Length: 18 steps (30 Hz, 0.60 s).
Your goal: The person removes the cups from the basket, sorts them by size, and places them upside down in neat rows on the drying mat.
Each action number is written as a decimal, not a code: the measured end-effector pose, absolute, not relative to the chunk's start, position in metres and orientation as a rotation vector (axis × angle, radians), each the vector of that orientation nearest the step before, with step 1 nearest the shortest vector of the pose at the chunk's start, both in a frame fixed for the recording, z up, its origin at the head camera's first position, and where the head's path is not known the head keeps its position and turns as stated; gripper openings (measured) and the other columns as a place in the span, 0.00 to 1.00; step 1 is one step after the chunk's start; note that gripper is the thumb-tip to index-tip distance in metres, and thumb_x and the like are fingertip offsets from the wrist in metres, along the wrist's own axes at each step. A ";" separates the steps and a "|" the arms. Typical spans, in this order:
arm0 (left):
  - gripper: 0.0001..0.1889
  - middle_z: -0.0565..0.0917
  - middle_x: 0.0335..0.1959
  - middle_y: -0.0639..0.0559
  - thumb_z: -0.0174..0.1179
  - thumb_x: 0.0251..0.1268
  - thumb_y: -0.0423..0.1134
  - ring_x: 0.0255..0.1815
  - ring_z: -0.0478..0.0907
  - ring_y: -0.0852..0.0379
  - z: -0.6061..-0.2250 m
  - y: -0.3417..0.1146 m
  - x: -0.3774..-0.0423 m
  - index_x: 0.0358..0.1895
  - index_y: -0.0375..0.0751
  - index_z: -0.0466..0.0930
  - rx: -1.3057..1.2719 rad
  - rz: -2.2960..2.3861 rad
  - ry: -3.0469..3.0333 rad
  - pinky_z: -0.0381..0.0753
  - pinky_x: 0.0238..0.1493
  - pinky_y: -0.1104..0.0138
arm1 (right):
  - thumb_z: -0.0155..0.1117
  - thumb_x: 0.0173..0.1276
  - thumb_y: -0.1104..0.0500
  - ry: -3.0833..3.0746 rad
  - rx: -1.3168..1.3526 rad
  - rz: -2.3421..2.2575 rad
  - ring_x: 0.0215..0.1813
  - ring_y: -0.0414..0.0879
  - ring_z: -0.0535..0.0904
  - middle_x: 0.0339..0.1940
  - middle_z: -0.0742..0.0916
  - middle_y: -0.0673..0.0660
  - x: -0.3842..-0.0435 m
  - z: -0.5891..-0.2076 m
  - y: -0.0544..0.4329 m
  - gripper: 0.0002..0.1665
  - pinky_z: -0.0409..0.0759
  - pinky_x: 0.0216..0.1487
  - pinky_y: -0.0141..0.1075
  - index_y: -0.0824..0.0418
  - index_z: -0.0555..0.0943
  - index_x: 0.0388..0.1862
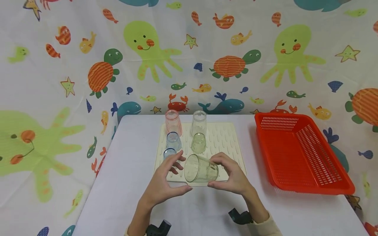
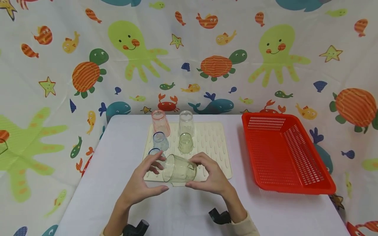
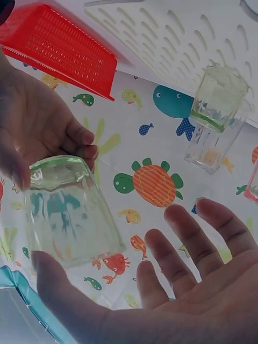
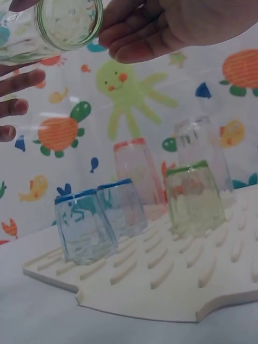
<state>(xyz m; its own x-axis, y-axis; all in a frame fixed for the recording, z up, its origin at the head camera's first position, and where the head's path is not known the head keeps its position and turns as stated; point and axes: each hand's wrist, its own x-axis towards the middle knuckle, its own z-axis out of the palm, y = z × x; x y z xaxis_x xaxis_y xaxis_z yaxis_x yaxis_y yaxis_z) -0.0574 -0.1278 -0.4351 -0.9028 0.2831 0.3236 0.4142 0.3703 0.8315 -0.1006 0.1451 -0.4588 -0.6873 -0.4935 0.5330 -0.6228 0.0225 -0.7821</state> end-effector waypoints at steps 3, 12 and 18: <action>0.53 0.78 0.61 0.53 0.81 0.43 0.44 0.50 0.79 0.58 -0.436 -0.131 -0.055 0.77 0.56 0.61 -0.612 -1.569 -2.489 0.86 0.46 0.67 | 0.84 0.44 0.66 -2.196 1.151 1.722 0.52 0.44 0.78 0.50 0.83 0.57 -0.102 -0.459 0.148 0.39 0.82 0.58 0.28 0.60 0.79 0.58; 0.49 0.78 0.59 0.50 0.79 0.47 0.40 0.48 0.79 0.59 -0.451 -0.143 -0.050 0.76 0.54 0.63 -0.552 -1.568 -2.451 0.85 0.44 0.66 | 0.82 0.47 0.66 -2.334 0.942 1.592 0.45 0.43 0.78 0.46 0.84 0.53 -0.113 -0.475 0.146 0.33 0.83 0.47 0.29 0.58 0.80 0.54; 0.38 0.82 0.52 0.53 0.76 0.52 0.36 0.43 0.81 0.57 -0.470 -0.149 -0.043 0.69 0.51 0.73 -0.396 -1.465 -2.396 0.87 0.39 0.68 | 0.80 0.47 0.70 -2.378 0.802 1.562 0.41 0.53 0.78 0.43 0.83 0.63 -0.111 -0.468 0.138 0.29 0.82 0.45 0.30 0.70 0.80 0.49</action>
<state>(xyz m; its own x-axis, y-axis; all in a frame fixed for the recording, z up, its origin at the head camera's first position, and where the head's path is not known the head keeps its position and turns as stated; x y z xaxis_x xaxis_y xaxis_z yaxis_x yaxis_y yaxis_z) -0.0432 -0.1490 -0.4702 -0.9157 0.0753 0.3948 0.3858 0.4404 0.8107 -0.1114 0.1378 -0.4684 -0.8370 -0.3350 0.4327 -0.5301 0.3001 -0.7930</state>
